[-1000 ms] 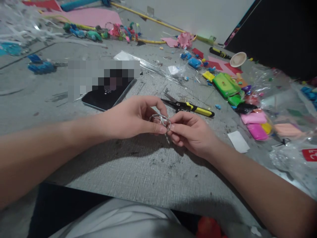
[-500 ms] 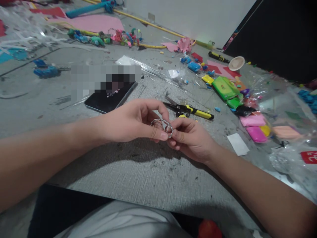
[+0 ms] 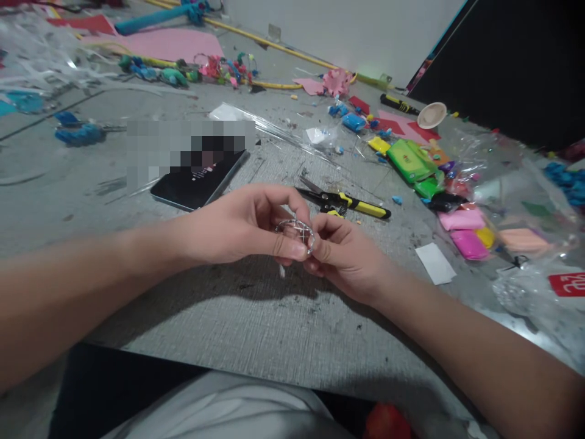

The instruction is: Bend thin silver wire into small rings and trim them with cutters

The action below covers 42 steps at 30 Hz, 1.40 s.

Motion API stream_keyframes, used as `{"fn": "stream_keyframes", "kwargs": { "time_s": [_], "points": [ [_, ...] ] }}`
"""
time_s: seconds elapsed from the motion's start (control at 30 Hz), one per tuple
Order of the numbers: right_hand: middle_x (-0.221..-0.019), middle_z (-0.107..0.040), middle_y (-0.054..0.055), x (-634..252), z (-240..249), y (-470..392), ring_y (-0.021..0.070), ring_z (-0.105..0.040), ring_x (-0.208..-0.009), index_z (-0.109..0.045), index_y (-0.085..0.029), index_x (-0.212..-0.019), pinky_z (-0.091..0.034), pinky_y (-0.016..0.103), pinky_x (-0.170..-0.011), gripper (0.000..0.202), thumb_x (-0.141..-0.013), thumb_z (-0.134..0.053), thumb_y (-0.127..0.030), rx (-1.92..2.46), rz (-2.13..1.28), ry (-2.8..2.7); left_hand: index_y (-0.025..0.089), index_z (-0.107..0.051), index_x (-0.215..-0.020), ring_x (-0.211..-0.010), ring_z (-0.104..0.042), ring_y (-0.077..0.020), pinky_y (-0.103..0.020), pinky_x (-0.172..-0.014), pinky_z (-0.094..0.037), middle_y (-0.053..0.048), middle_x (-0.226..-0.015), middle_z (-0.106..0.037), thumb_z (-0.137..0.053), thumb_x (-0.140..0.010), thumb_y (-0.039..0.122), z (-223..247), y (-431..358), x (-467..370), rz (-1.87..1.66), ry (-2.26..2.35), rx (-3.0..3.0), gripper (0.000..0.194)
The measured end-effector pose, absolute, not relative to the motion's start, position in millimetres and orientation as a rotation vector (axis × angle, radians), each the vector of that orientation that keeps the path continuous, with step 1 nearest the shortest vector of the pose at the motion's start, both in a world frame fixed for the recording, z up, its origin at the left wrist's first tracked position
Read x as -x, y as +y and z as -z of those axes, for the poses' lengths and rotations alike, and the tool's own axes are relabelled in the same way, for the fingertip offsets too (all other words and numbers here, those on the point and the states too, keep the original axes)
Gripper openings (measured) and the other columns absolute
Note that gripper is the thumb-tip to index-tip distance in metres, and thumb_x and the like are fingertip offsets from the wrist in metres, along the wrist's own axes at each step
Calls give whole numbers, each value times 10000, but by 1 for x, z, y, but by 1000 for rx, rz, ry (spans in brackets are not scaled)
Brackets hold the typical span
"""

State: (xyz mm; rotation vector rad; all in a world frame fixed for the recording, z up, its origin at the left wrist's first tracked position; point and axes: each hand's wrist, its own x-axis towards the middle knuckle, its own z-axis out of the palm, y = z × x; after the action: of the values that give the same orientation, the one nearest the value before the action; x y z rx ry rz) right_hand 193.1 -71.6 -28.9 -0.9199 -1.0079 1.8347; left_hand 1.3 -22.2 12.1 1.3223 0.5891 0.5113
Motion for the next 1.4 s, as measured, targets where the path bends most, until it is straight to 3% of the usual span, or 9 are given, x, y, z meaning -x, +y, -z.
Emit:
{"fn": "stream_keyframes", "kwargs": {
  "time_s": [0.2,0.33,0.47,0.6,0.7,0.93,1.07,1.27,1.4],
  "points": [
    [-594,-625,-42,-189,23,-77,79,-505,-443,-708,-214,-866,-379,204,-404,299,-768,-870,-446,1102,-1391,-1089,167,-625,-880,-560,-658,-98,-188,-581,-545,23,-614,-704,-845,-727,105,-7,-19,-2,-643,757,-1280,276],
    [-636,-660,-26,-190,18,-80,89,-530,-431,-738,-216,-896,-401,221,-392,261,-766,-875,-397,1164,-1269,-1161,161,-625,-878,-572,-653,-99,-192,-584,-545,20,-620,-705,-831,-744,113,-6,-21,-5,-671,772,-1258,250],
    [-679,-646,-33,-192,21,-81,72,-490,-434,-737,-223,-921,-362,218,-384,203,-806,-844,-351,1091,-1258,-1240,141,-640,-819,-577,-659,-94,-187,-584,-550,17,-631,-706,-818,-740,89,-9,-22,-5,-632,799,-1296,202],
    [-762,-640,-12,-192,22,-79,70,-506,-523,-726,-205,-878,-389,217,-442,175,-866,-784,-369,1001,-1275,-1323,143,-663,-889,-574,-664,-87,-162,-569,-540,24,-620,-714,-786,-766,73,-7,-21,-2,-619,781,-1306,188],
    [-714,-598,-26,-190,23,-78,68,-497,-528,-710,-202,-846,-382,210,-450,199,-879,-768,-391,993,-1309,-1315,151,-658,-931,-587,-675,-93,-168,-579,-552,18,-636,-730,-778,-785,87,-4,-21,-2,-620,752,-1288,200],
    [-606,-584,-42,-189,28,-73,86,-493,-499,-689,-208,-918,-351,189,-405,332,-789,-833,-478,1104,-1406,-1085,138,-700,-994,-631,-702,-114,-207,-608,-564,-22,-723,-762,-793,-813,164,0,-21,-4,-671,782,-1253,204],
    [-603,-590,-45,-190,29,-71,75,-471,-468,-688,-201,-920,-350,193,-402,326,-792,-828,-467,1104,-1400,-1075,145,-733,-1069,-646,-699,-110,-209,-618,-560,-35,-762,-772,-800,-818,181,2,-19,-3,-668,775,-1247,262],
    [-651,-624,-39,-189,28,-74,77,-491,-489,-681,-208,-922,-347,200,-412,300,-763,-851,-399,1115,-1365,-1106,170,-758,-1058,-663,-709,-115,-206,-625,-557,-28,-752,-771,-817,-799,169,7,-17,-3,-649,752,-1209,265],
    [-579,-593,-48,-187,27,-76,81,-483,-481,-656,-209,-900,-338,186,-417,288,-791,-828,-413,1112,-1474,-1048,176,-775,-1025,-621,-689,-99,-182,-594,-533,-10,-684,-752,-800,-800,113,7,-16,-3,-623,743,-1166,235]
  ]
}}
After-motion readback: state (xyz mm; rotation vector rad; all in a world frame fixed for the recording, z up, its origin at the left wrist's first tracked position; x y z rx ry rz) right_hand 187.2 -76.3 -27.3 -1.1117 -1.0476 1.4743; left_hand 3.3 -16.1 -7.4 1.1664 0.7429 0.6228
